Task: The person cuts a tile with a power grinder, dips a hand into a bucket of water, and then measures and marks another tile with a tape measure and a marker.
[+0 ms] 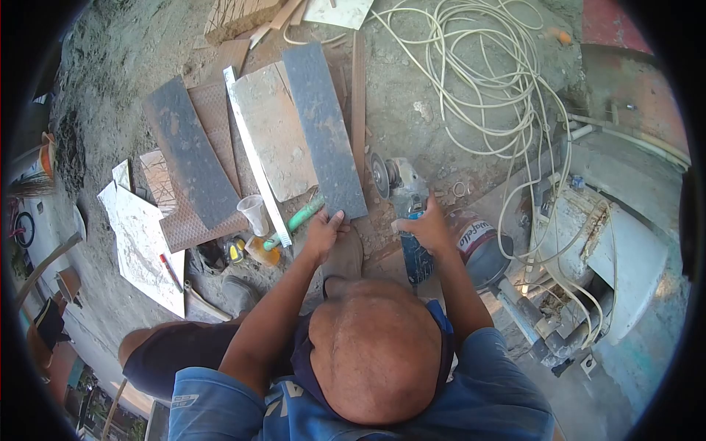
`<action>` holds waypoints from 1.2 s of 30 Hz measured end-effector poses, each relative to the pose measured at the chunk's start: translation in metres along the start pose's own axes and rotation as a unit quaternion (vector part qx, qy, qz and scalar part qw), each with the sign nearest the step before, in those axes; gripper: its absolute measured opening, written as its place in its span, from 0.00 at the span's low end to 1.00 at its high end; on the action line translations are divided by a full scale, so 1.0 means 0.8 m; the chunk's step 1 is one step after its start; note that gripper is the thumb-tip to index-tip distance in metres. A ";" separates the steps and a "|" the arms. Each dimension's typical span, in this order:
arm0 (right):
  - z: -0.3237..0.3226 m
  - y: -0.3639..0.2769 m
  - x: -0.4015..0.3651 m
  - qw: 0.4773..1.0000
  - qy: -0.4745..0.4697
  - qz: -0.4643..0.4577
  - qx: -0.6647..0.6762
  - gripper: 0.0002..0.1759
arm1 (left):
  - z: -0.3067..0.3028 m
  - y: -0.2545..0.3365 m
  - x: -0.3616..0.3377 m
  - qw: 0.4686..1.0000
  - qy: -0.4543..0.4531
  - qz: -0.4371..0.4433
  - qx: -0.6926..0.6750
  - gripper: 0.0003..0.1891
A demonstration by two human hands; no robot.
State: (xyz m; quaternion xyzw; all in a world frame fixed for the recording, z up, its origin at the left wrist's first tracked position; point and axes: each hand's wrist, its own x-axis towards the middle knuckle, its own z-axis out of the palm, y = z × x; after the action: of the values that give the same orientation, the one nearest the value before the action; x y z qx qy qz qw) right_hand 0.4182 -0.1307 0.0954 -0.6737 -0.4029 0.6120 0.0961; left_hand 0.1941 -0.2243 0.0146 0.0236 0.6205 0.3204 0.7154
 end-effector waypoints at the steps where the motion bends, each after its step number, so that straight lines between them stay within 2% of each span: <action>1: 0.001 0.009 -0.001 1.000 -0.001 0.002 -0.001 0.62 | 0.000 0.011 -0.007 1.000 0.001 -0.002 -0.001 0.09; 2: 0.003 0.020 -0.001 1.000 -0.004 -0.014 -0.011 0.62 | -0.001 0.028 -0.015 0.974 0.086 0.057 0.201 0.12; 3: 0.003 0.029 0.001 0.999 -0.006 -0.030 -0.022 0.63 | 0.000 0.045 -0.021 0.897 0.165 0.115 0.392 0.16; 5: 0.003 0.028 -0.004 0.999 -0.011 -0.026 -0.022 0.63 | -0.006 0.076 -0.030 0.789 0.219 0.285 0.499 0.27; 7: 0.006 0.029 -0.006 0.999 -0.021 -0.024 -0.021 0.64 | -0.014 0.119 -0.019 0.730 0.175 0.345 0.563 0.39; 9: 0.008 0.028 -0.004 0.998 -0.018 -0.040 -0.035 0.64 | -0.018 0.151 0.005 0.685 0.159 0.356 0.615 0.47; 10: 0.009 0.027 -0.004 0.998 -0.019 -0.041 -0.036 0.64 | -0.023 0.159 0.021 0.685 0.160 0.356 0.615 0.47; 12: 0.010 0.023 -0.002 0.998 -0.019 -0.039 -0.041 0.64 | -0.033 0.168 0.047 0.665 0.121 0.358 0.644 0.53; 15: 0.013 0.027 0.004 0.997 -0.016 -0.055 -0.057 0.64 | -0.035 0.174 0.049 0.663 0.104 0.335 0.661 0.54; 19: 0.015 0.033 0.016 0.994 -0.007 -0.066 -0.091 0.65 | -0.032 0.175 0.049 0.662 0.110 0.328 0.665 0.55; 30: 0.023 0.019 0.027 0.997 -0.010 -0.036 -0.067 0.66 | -0.028 0.179 0.044 0.663 0.110 0.307 0.674 0.54; 36: 0.023 0.012 0.042 0.996 -0.017 -0.059 -0.059 0.65 | -0.027 0.181 0.043 0.665 0.111 0.304 0.673 0.55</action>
State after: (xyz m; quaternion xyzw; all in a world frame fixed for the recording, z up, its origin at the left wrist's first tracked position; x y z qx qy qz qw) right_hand 0.4031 -0.1220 0.0599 -0.6427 -0.4786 0.5921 0.0852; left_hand 0.1137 -0.1006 0.0418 0.6503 0.7004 0.0161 0.2938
